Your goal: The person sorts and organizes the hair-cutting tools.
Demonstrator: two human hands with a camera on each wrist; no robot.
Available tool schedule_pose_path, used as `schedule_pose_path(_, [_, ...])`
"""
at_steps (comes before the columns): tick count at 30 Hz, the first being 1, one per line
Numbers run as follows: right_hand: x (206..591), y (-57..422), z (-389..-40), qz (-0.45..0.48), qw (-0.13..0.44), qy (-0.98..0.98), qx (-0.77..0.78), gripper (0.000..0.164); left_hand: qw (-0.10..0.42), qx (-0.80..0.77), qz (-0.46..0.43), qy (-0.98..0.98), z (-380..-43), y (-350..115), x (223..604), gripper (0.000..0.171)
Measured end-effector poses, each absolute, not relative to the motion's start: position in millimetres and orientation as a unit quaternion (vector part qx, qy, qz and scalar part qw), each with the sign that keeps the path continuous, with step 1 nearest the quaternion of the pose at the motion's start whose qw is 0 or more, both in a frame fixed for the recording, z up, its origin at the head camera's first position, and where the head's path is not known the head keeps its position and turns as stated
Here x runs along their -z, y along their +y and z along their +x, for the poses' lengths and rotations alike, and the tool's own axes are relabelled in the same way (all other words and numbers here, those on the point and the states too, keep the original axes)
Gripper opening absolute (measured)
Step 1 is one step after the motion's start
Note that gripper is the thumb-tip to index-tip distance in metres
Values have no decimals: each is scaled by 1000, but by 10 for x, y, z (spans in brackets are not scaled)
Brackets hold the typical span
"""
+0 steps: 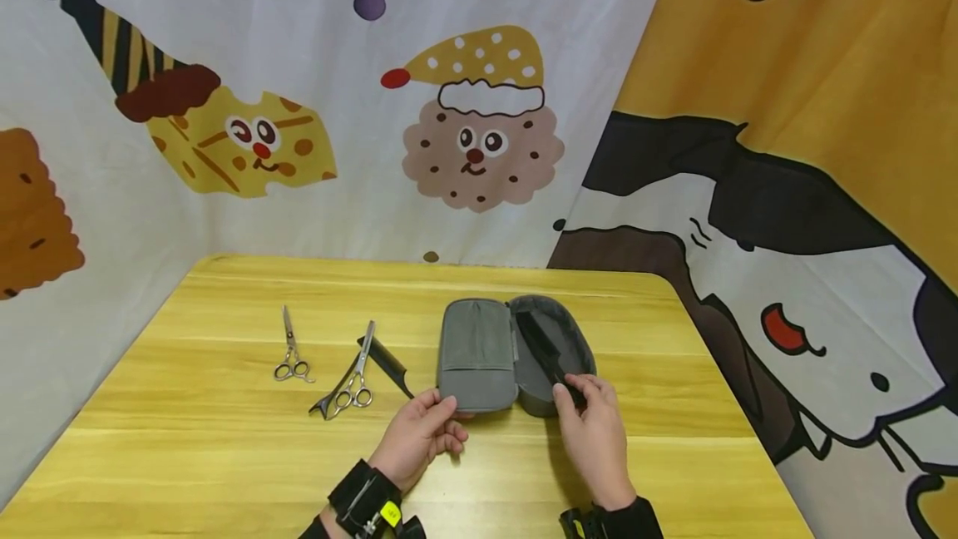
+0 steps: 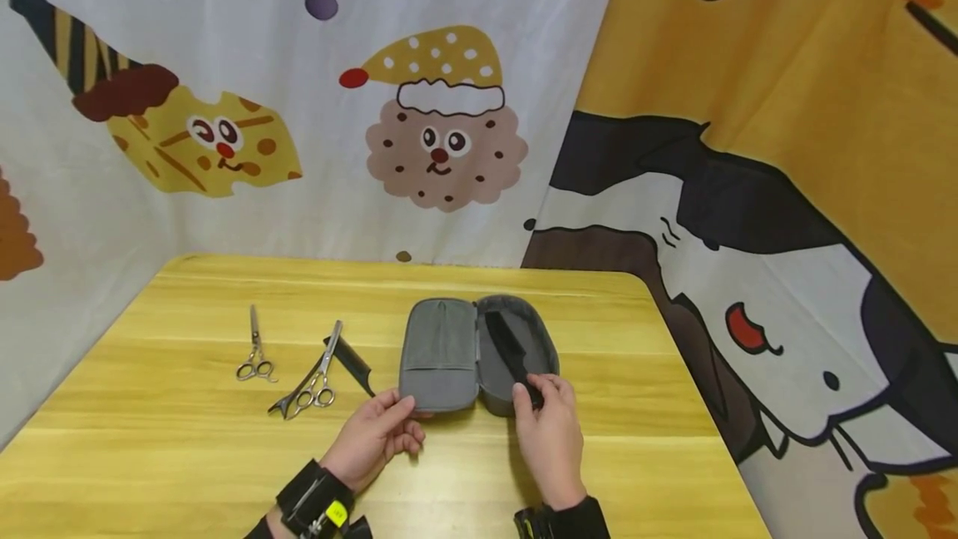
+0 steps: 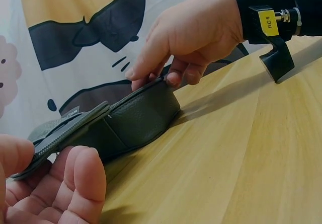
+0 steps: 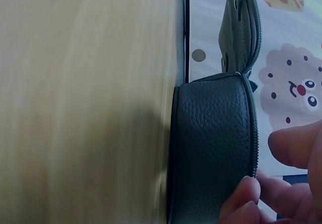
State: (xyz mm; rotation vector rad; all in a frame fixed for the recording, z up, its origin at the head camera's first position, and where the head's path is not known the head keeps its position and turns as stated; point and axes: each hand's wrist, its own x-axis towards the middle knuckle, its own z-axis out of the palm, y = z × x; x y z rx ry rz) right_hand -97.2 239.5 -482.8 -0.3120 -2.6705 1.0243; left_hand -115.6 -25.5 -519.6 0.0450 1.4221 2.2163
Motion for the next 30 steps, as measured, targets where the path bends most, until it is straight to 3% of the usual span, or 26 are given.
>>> schedule_pose_path(4, [4827, 2390, -978, -93, 148, -929, -327, 33, 252, -814, 19, 523, -1167, -261, 5196, 24])
schedule_pose_path(9, [4809, 2375, -968, -86, 127, -936, -317, 37, 253, -815, 21, 522, -1172, -266, 5196, 22])
schedule_pose_path(15, [4802, 2422, -941, -75, 104, -946, -298, 22, 259, -815, 22, 518, -1160, -262, 5197, 21])
schedule_pose_path(21, [4808, 2455, -971, -44, 114, -946, -299, 23, 263, -813, 23, 518, -1157, -263, 5190, 22])
schedule_pose_path(30, [4820, 2473, -984, -22, 69, -938, -340, 32, 259, -813, 22, 520, -1152, -264, 5186, 24])
